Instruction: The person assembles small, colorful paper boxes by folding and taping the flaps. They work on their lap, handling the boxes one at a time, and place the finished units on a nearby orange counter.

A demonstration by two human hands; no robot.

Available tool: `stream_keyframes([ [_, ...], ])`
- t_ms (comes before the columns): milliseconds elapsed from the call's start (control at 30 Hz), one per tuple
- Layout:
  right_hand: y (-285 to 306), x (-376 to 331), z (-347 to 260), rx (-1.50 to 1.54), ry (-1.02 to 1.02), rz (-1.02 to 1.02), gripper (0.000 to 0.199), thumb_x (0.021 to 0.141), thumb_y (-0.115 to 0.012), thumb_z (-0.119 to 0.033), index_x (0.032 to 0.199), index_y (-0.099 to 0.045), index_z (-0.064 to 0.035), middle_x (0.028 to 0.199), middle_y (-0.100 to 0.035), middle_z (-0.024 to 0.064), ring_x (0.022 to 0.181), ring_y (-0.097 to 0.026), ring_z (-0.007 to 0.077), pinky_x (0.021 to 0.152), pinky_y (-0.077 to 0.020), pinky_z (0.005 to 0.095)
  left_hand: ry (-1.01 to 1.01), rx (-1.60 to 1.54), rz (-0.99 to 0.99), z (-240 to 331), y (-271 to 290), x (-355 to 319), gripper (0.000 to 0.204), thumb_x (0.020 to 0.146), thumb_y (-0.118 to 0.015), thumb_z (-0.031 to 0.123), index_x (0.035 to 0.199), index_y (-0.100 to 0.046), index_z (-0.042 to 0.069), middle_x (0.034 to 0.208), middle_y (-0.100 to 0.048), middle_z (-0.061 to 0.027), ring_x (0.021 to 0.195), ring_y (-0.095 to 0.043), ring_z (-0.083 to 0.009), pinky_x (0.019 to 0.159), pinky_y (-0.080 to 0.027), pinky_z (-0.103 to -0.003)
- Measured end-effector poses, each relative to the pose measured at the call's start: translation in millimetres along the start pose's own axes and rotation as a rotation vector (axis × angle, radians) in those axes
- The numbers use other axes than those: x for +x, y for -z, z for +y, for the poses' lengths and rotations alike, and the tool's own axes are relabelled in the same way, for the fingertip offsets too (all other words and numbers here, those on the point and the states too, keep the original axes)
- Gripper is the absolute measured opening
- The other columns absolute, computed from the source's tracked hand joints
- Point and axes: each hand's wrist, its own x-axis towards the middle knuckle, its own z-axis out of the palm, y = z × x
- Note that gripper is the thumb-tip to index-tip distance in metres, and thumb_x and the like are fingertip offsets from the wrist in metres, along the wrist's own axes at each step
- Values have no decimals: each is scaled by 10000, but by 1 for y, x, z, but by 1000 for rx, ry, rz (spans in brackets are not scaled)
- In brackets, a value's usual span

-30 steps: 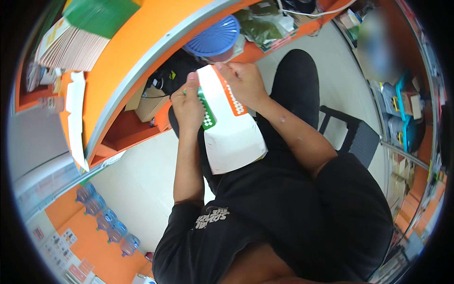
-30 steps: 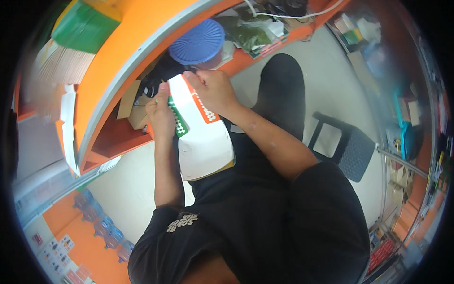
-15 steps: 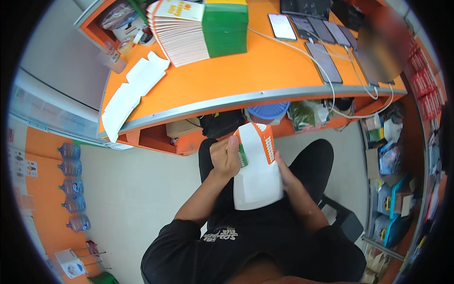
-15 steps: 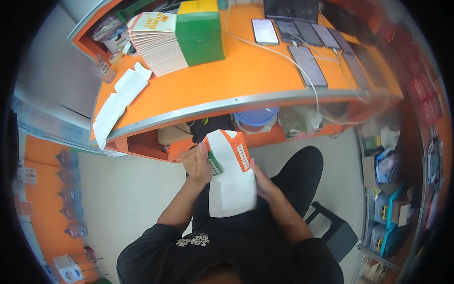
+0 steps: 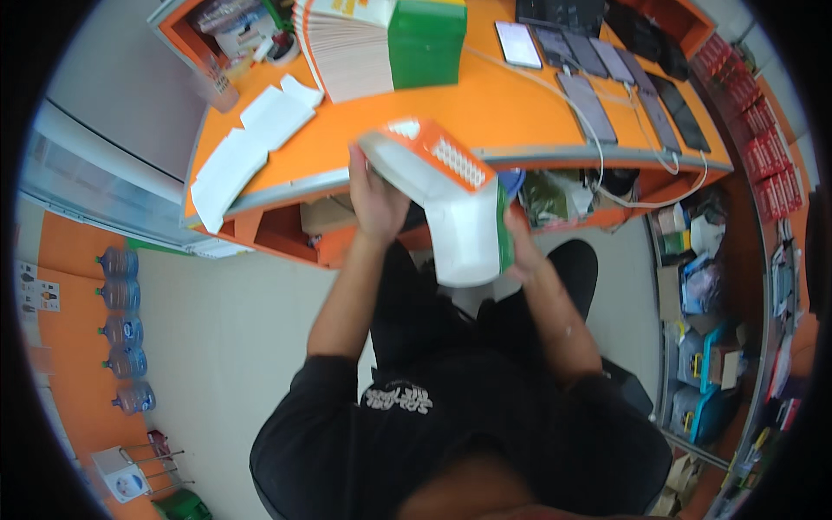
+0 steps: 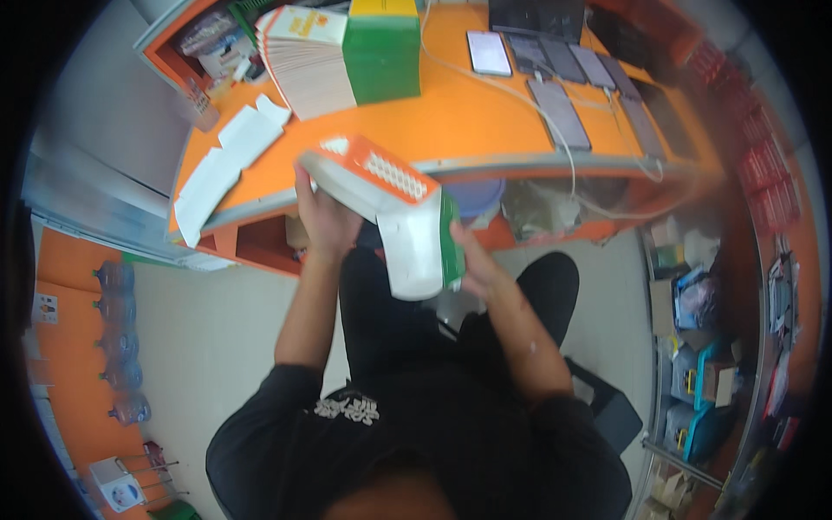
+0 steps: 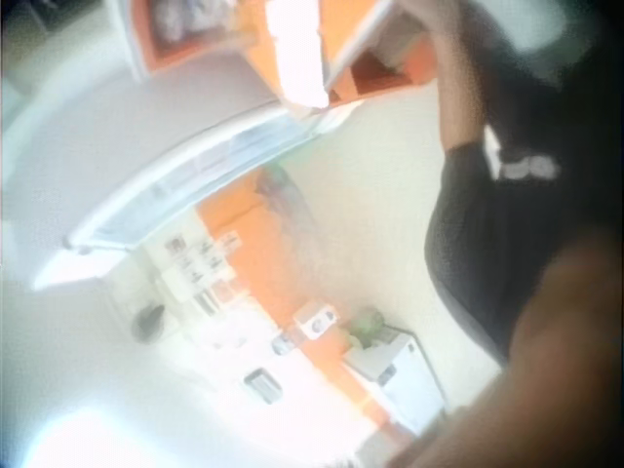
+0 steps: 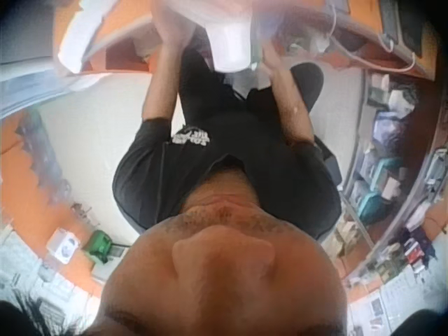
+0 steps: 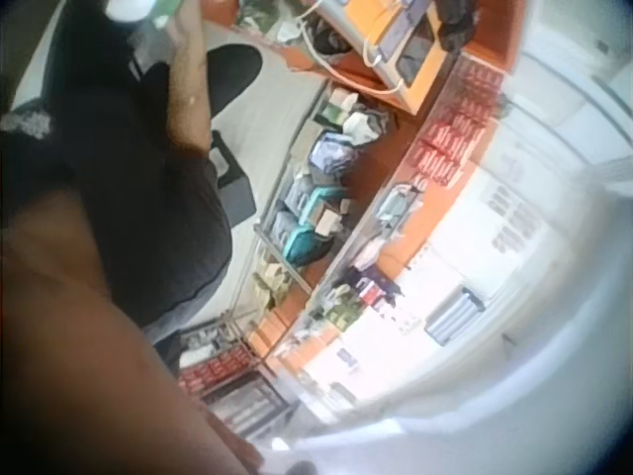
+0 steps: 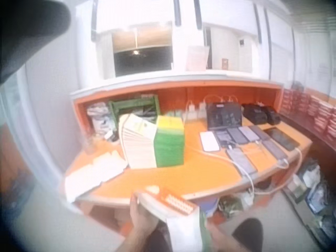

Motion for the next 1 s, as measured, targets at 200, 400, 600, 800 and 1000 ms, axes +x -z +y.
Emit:
stream_keyframes([
  [200, -49, 26, -61, -875, 115, -154, 972, 705, -898, -425, 1481, -471, -24, 1441, -553, 110, 1302, -556, 238, 1100, -433, 376, 413, 386, -71, 34, -27, 46, 654, 1037, -444, 591, 1371, -529, 35, 1213, -671, -116, 1067, -680, -192, 932, -564, -355],
  [400, -103, 38, -147, -1682, 349, -20, 995, 675, -899, -379, 1526, -453, -121, 1256, -615, 179, 1142, -611, 339, 990, -478, 394, 203, 760, -298, 87, -82, 95, 556, 1025, -541, 519, 1359, -589, 76, 1249, -669, -50, 1177, -608, -142, 1053, -451, -351],
  [600, -125, 130, -295, -2006, 702, 33, 1008, 699, -899, -391, 1563, -406, -229, 1308, -636, 150, 1162, -625, 285, 1005, -480, 365, -136, 1106, -23, 178, -155, 185, 676, 1071, -334, 528, 1276, -592, -62, 1104, -711, -152, 1083, -666, -308, 981, -503, -393],
  [800, -120, 228, -337, -2022, 494, -117, 1048, 674, -922, -293, 1573, -389, -216, 1302, -655, 127, 1135, -631, 261, 1027, -473, 341, -142, 1588, 12, 199, -128, 272, 424, 913, -681, 431, 868, -722, 12, 679, -588, -27, 548, -492, -120, 474, -376, -299],
  [1000, -120, 264, -322, -1985, 241, -89, 1107, 649, -935, -284, 1590, -355, -217, 1349, -642, 140, 1187, -620, 271, 1063, -454, 355, -150, 1473, 198, 201, -81, 286, 361, 877, -726, 289, 836, -702, -69, 753, -672, -114, 584, -617, -166, 517, -508, -284],
])
